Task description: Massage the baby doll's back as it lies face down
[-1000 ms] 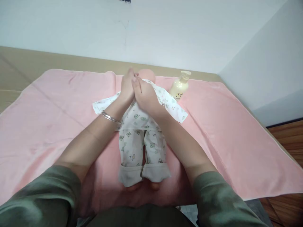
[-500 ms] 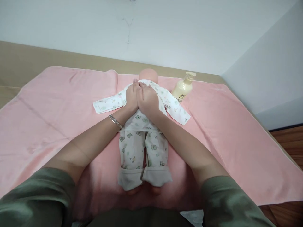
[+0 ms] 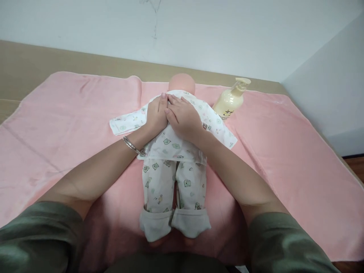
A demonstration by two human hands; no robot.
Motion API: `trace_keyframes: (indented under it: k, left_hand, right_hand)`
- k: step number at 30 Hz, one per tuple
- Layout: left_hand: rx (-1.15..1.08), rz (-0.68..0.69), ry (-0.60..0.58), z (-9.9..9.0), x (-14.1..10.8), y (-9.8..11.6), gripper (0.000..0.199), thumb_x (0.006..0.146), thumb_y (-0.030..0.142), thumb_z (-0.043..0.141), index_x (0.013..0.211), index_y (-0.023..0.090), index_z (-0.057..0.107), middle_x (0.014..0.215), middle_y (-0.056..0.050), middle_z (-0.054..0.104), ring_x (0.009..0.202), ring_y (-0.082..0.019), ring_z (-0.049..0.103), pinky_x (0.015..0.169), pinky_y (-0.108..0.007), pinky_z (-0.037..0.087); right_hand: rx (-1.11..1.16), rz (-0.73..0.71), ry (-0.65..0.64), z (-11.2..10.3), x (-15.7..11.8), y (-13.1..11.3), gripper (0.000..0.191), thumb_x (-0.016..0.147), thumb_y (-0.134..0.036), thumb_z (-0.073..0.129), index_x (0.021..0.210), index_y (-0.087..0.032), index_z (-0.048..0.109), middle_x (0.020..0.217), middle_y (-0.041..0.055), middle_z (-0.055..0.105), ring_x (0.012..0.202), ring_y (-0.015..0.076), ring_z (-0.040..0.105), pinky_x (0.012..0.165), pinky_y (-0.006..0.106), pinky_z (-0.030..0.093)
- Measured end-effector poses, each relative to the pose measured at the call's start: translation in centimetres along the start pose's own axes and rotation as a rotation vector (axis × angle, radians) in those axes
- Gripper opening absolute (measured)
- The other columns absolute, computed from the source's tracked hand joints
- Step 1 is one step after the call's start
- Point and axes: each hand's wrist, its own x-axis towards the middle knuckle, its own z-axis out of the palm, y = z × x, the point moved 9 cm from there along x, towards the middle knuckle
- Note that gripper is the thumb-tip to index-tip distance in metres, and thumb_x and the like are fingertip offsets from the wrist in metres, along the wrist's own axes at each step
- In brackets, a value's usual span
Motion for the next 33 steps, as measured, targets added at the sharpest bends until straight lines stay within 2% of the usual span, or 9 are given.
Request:
trace_keyframes:
  k: [3,8,13,16,19,23,27,30,33]
  left_hand:
    - [-0.024,0.011,0.014,0.0,0.0,0.0,0.079,0.098,0.076,0.014,0.092,0.024,0.073,0.099,-0.007,0.079,0.102,-0.020,0.072,0.097,-0.035,0.056]
    - [-0.027,-0.020,0.076,-0.4,-0.2,-0.3,0.080,0.098,0.077,0.017,0.099,0.022,0.075,0.112,-0.008,0.078,0.114,-0.022,0.070,0.106,-0.038,0.054]
    - [-0.033,-0.026,0.085,-0.4,0.0,-0.5,0.089,0.092,0.086,0.017,0.098,0.020,0.077,0.109,-0.008,0.080,0.109,-0.024,0.071,0.106,-0.047,0.053]
    - [-0.046,-0.028,0.084,-0.5,0.0,-0.4,0.089,0.091,0.088,0.019,0.097,0.020,0.077,0.107,-0.009,0.080,0.106,-0.022,0.072,0.103,-0.046,0.054]
    - [-0.048,-0.038,0.081,-0.6,0.0,-0.4,0.087,0.091,0.087,0.021,0.095,0.021,0.077,0.105,-0.009,0.080,0.100,-0.022,0.073,0.097,-0.044,0.056]
    - [-0.014,-0.004,0.055,-0.4,0.1,-0.4,0.089,0.089,0.090,0.020,0.100,0.021,0.075,0.102,-0.006,0.080,0.100,-0.021,0.071,0.096,-0.045,0.055]
    - [-0.004,-0.006,0.065,-0.3,0.2,-0.7,0.086,0.091,0.088,0.021,0.101,0.022,0.075,0.112,-0.006,0.079,0.111,-0.022,0.070,0.105,-0.045,0.052]
    - [-0.020,-0.037,0.107,-0.5,0.3,-1.2,0.088,0.083,0.095,0.024,0.095,0.024,0.075,0.109,-0.004,0.080,0.109,-0.022,0.069,0.105,-0.046,0.053]
    - [-0.016,-0.088,0.119,-0.6,0.3,-1.8,0.088,0.085,0.094,0.021,0.096,0.023,0.072,0.110,-0.004,0.079,0.108,-0.019,0.068,0.106,-0.045,0.051]
  right_hand:
    - [0.039,-0.067,-0.011,-0.2,0.1,2.0,0.050,0.103,-0.028,0.031,0.141,-0.018,0.062,0.157,0.0045,0.054,0.154,0.0205,0.043,0.135,0.047,0.029]
    - [-0.009,0.175,0.031,-0.4,0.1,5.3,0.060,0.099,-0.029,0.038,0.153,-0.005,0.046,0.166,0.0159,0.039,0.158,0.0337,0.034,0.132,0.059,0.027]
    - [-0.067,0.213,0.094,-0.4,-2.2,1.6,0.062,0.100,-0.030,0.040,0.154,0.000,0.041,0.167,0.0225,0.034,0.158,0.0436,0.027,0.131,0.067,0.021]
    - [-0.104,0.155,0.052,-0.2,-3.4,-1.3,0.060,0.097,-0.025,0.046,0.154,-0.007,0.044,0.168,0.0171,0.034,0.161,0.0429,0.022,0.133,0.069,0.014]
    - [-0.118,0.042,-0.058,0.0,-3.1,-2.1,0.058,0.095,-0.024,0.049,0.153,-0.013,0.047,0.169,0.0096,0.036,0.161,0.0374,0.024,0.134,0.069,0.012]
    - [-0.038,0.016,-0.122,-0.1,-1.2,1.6,0.055,0.101,-0.037,0.047,0.153,-0.020,0.047,0.169,0.0038,0.037,0.162,0.0331,0.024,0.135,0.065,0.012]
    - [0.023,0.229,0.043,-0.4,-1.4,4.8,0.066,0.101,-0.044,0.043,0.157,-0.009,0.039,0.169,0.0168,0.033,0.159,0.0404,0.027,0.130,0.071,0.017]
    - [0.001,0.244,0.152,-0.3,-3.3,1.9,0.065,0.102,-0.038,0.038,0.154,0.000,0.039,0.167,0.0249,0.032,0.158,0.0465,0.025,0.129,0.073,0.018]
    - [-0.058,0.149,0.067,0.4,-4.1,-1.8,0.058,0.100,-0.028,0.038,0.152,-0.003,0.044,0.168,0.0211,0.033,0.160,0.0445,0.021,0.131,0.073,0.012]
